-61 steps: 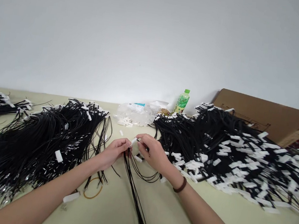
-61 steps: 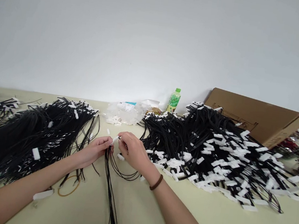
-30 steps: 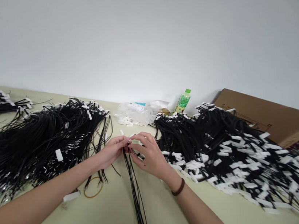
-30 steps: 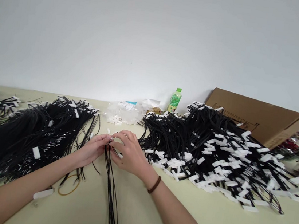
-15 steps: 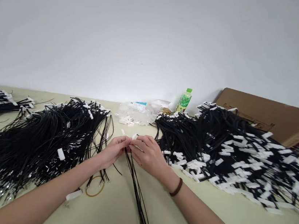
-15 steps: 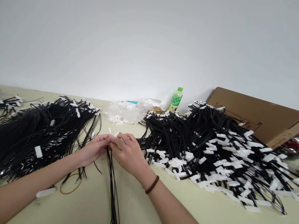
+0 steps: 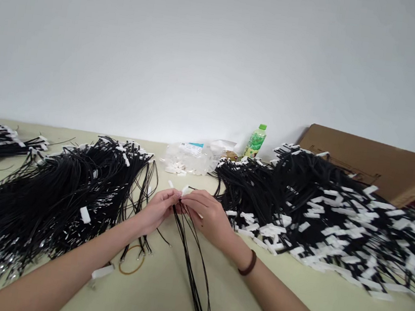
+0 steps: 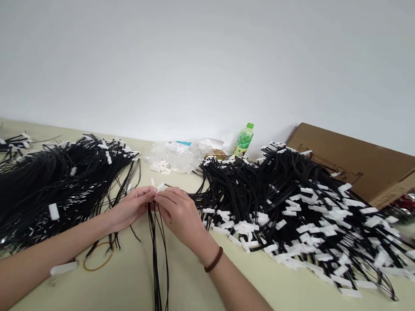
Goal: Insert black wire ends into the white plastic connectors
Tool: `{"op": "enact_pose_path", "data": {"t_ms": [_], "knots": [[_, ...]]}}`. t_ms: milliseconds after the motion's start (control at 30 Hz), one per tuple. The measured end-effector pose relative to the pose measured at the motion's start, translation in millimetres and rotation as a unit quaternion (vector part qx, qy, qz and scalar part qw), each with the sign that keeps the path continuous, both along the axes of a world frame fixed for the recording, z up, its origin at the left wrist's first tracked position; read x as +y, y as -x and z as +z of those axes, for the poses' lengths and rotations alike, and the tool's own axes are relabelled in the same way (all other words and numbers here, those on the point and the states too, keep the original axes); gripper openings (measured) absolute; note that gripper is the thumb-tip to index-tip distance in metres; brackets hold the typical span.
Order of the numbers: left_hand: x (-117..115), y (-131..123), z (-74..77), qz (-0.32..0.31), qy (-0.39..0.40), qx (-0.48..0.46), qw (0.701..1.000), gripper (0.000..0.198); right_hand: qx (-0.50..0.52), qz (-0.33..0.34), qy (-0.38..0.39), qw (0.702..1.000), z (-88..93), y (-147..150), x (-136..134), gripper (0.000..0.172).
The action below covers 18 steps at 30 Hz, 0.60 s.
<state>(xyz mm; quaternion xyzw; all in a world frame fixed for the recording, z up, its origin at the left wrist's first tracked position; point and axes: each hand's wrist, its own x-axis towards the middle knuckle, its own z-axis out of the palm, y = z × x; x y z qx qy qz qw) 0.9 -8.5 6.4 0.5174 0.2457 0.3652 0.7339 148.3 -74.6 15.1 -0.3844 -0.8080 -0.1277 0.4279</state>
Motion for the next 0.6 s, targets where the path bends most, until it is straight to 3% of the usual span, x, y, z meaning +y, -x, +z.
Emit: {"op": "enact_pose_path", "data": {"t_ms": [100,200,300,367,433,533,600], "knots": [[1,0,-0.3,0.007,-0.006,0.007,1.000,0.029,0.112,0.023,0.073,0.991,7.0,-1,-3,0.018],[1,0,0.0,0.010,-0.001,0.010,1.000,0.030,0.268,0.032,0.156,0.950,16.8,-2,-4,0.015],[1,0,-0.2,0.015,0.004,0.013,1.000,0.031,0.453,0.088,0.195,0.866,27.2,-6,-4,0.017],[1,1,-0.6,0.018,0.005,0.017,1.000,0.031,0.551,0.123,0.187,0.804,33.3,-11,-2,0.020],[0,1,-0.8,0.018,0.003,0.019,1.000,0.030,0.616,0.123,0.159,0.761,37.5,-19,-1,0.023],[0,1,-0.6,0.017,0.003,0.015,1.000,0.029,0.651,0.048,0.083,0.753,39.5,-33,2,0.025],[1,1,-0.5,0.020,0.011,0.010,1.000,0.029,0.618,-0.024,0.024,0.786,38.8,-39,2,0.023]]}}
